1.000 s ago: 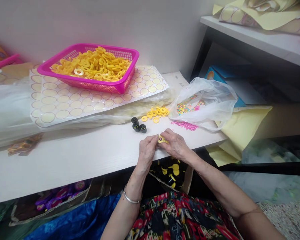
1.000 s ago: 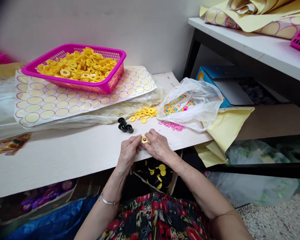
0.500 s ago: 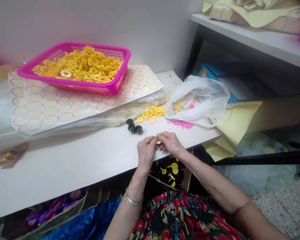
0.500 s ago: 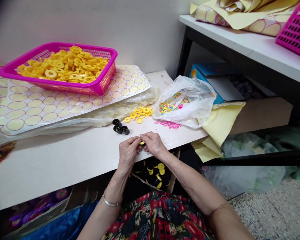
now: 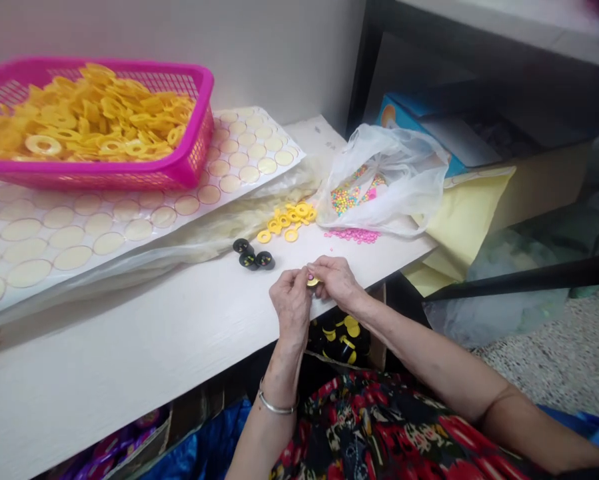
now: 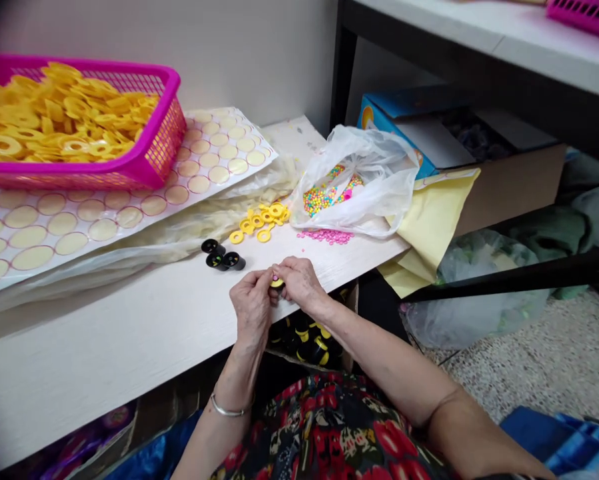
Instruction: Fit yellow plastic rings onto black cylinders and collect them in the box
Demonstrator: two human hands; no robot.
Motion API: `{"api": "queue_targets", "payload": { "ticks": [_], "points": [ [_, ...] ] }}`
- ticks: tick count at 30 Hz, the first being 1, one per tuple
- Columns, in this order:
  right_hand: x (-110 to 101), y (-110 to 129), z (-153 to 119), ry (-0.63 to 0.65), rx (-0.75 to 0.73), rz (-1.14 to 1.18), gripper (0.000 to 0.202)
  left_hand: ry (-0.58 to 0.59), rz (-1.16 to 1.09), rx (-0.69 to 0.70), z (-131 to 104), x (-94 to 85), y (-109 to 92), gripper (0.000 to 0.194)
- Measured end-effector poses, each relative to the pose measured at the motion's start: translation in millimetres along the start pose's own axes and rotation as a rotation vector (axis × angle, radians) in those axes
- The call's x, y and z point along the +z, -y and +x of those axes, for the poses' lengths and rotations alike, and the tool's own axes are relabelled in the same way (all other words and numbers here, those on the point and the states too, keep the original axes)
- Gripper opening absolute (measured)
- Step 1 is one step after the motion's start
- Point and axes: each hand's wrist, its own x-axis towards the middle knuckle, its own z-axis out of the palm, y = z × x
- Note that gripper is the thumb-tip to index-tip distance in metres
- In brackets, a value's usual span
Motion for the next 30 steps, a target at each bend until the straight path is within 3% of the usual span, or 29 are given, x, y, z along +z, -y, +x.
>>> {"api": "queue_targets", "payload": {
  "ticks": [5,9,13,16,20,25,30],
  "points": [
    [-3,5,3,0.038,0.063,0.021,0.018,0.054,-0.067,-0.038,0,-2.9,-2,0.028],
    [-5,11,1,0.077,0.06,-0.006,0.019,0.202,-0.112,-0.009,-1,-13.1,-3,0.037],
    [-3,15,-1,0.044,-0.018,-0.059,0.021,0.367,-0.022,0.166,1,-21.1,-3,0.045],
    [-7,15,-5,0.079,-0.031,-0.014,0.031,0.312,0.085,0.279,1,-21.7,-4,0.035],
    [-32,10,-23,0.183,-0.014,0.236,0.048,0.309,0.116,0.379,-11,-20.7,-12,0.027],
    [-69,0,-61,0.517,-0.078,0.458,0.059,0.354,0.228,0.643,-36,-16.7,-26,0.031],
    [-86,-4,-80,0.524,-0.061,0.481,0.056,0.459,0.316,0.916,-51,-4.3,-34,0.027]
  ]
}}
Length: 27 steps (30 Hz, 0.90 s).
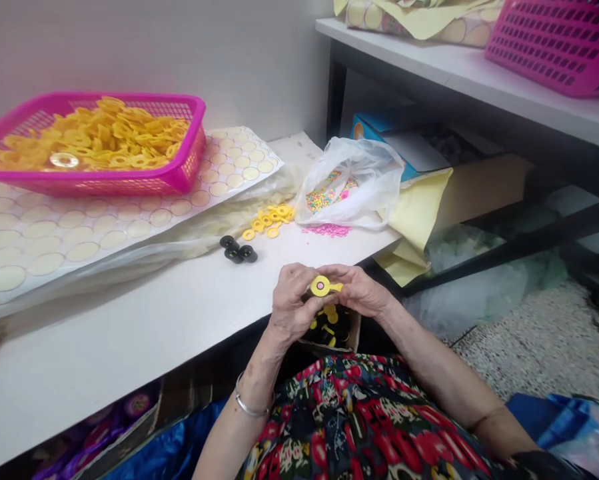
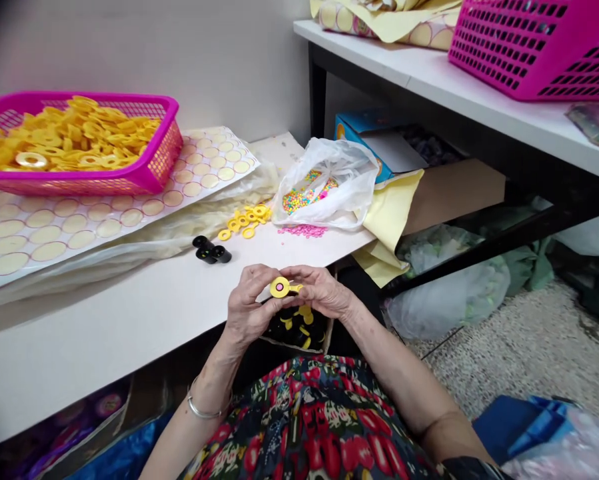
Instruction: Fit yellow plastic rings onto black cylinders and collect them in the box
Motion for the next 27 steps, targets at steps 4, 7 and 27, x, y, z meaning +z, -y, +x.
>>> {"api": "queue_targets", "payload": {
  "ticks": [4,7,27],
  "points": [
    [-6,4,-5,0.058,0.016,-0.061,0.064,0.129,-0.04,0.067,0,8.4,-12,0.028],
    [-14,6,-11,0.111,0.044,-0.075,0.076,0.152,-0.072,0.042,-3,12.4,-17,0.028],
    [-11,6,-33,-0.021,0.072,-0.197,0.052,0.206,0.13,0.282,-15,34.4,-22,0.008]
  ]
}}
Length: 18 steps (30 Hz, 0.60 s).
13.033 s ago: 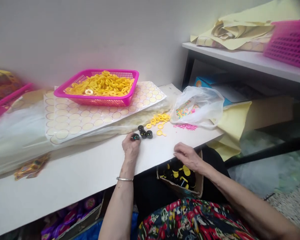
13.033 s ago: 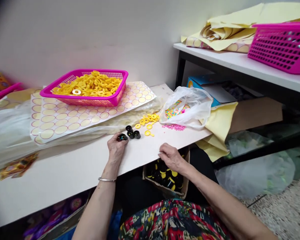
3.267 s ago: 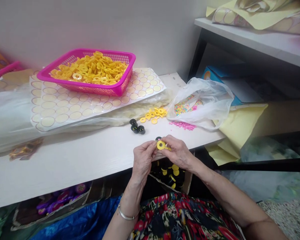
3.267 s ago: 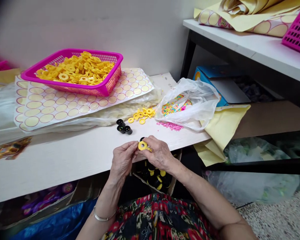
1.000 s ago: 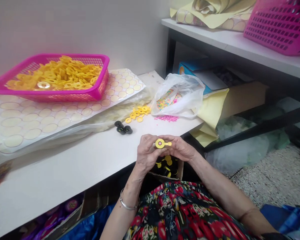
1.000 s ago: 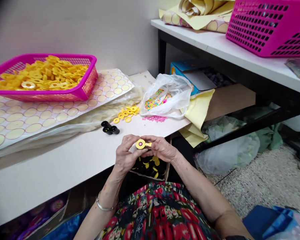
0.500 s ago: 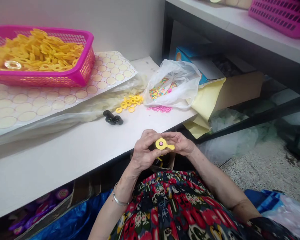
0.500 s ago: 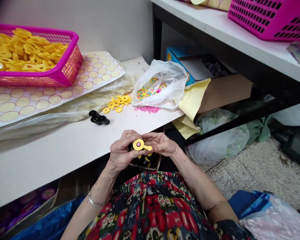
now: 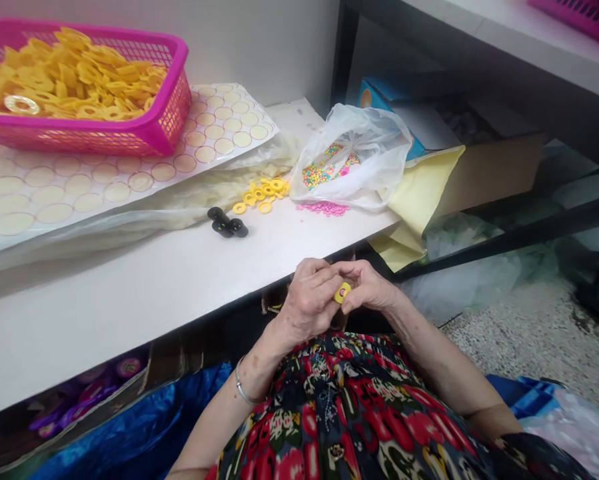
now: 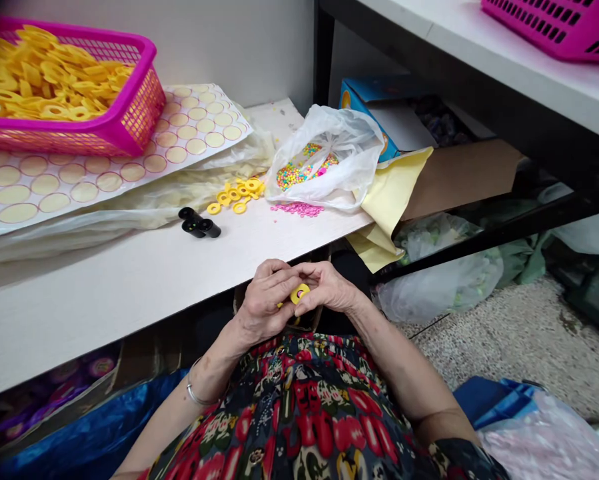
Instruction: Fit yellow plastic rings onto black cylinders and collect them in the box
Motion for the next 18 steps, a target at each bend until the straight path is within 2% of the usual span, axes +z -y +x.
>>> {"api": "queue_targets", "payload": {
  "ticks": [6,9,12,14,18],
  "points": [
    [0,-4,0,-0.076,-0.002,-0.053,0.053,0.003,-0.011,-0.002,-4,8.8,1,0.009],
    [-1,-21,3,-0.147,-0.026,-0.018,0.052,-0.006,-0.054,-0.059,-12,16.0,6,0.009],
    [1,-41,2,-0.255,-0.017,0.03,0.045,0.024,-0.087,-0.172,-28,23.8,10,0.008],
    [4,-50,-2,-0.229,0.052,0.013,0.04,0.048,-0.097,-0.228,-43,27.5,10,0.009],
    [8,-57,-10,-0.073,0.254,-0.084,0.037,0.02,-0.065,-0.267,-67,31.4,3,0.01]
  ]
}}
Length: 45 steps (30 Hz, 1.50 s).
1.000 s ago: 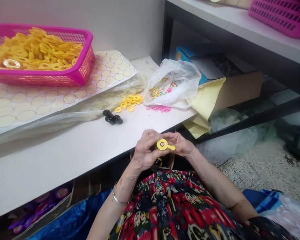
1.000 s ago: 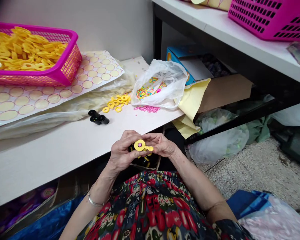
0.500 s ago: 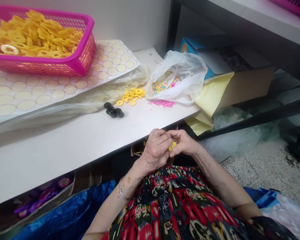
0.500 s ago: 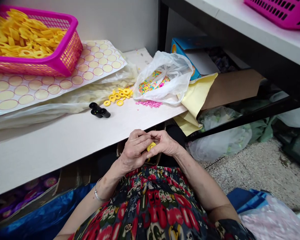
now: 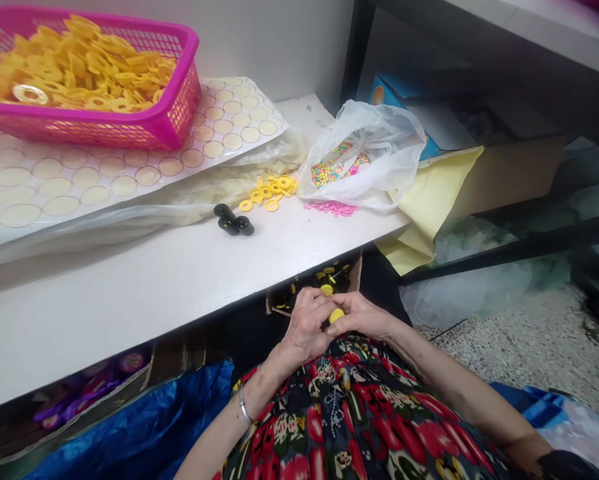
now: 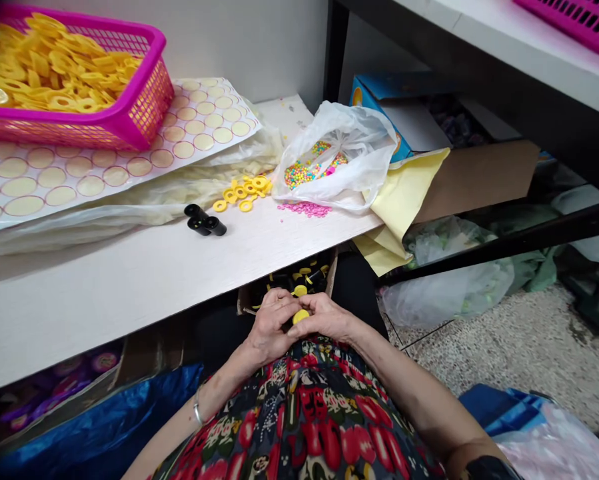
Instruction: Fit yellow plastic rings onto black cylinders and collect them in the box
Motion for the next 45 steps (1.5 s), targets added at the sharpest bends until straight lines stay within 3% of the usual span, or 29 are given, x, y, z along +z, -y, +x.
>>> {"api": "queue_targets", "payload": {
  "ticks": [5,7,10,14,17,19,23,27,29,33,37,40,42,45],
  "points": [
    [2,-2,10,-0.048,-0.03,-0.05,0.046,-0.025,0.039,0.001,0,-1.3,1,0.011],
    [0,-1,19,-0.178,-0.074,-0.236,0.039,0.008,0.064,-0.027,7,-6.7,5,0.015],
    [-6,3,32,-0.419,-0.185,-0.724,0.029,0.0,0.098,-0.063,16,-21.0,15,0.027],
    [-16,9,44,-0.521,-0.271,-1.153,0.022,-0.221,0.224,-0.137,25,-48.9,38,0.022],
    [-21,14,45,-0.525,-0.293,-1.172,0.017,-0.369,0.524,-0.244,37,-75.6,58,0.019],
    [-22,20,42,-0.534,-0.334,-1.14,0.008,-0.397,0.736,-0.331,50,-93.3,67,0.021],
    [-25,35,40,-0.564,-0.491,-1.068,0.021,-0.276,0.966,-0.423,86,-113.4,78,0.024],
    [-29,44,43,-0.647,-0.524,-1.004,0.027,0.079,1.025,-0.319,123,-104.8,86,0.024],
    [-31,45,45,-0.7,-0.567,-1.018,0.027,0.197,1.035,-0.289,137,-95.6,90,0.025],
    [-39,58,48,-0.855,-0.671,-1.209,0.024,0.237,1.016,-0.348,146,-81.9,92,0.027],
    [-52,83,63,-0.966,-0.609,-1.401,0.02,0.236,0.925,-0.324,132,-72.8,85,0.021],
    [-57,98,80,-0.932,-0.509,-1.485,0.019,0.049,0.848,-0.225,108,-67.6,85,0.021],
    [-59,103,89,-0.883,-0.473,-1.521,0.019,-0.214,0.821,-0.229,90,-68.7,89,0.02],
    [-62,105,96,-0.845,-0.472,-1.536,0.017,-0.56,0.832,-0.357,72,-78.3,97,0.02]
  ]
}}
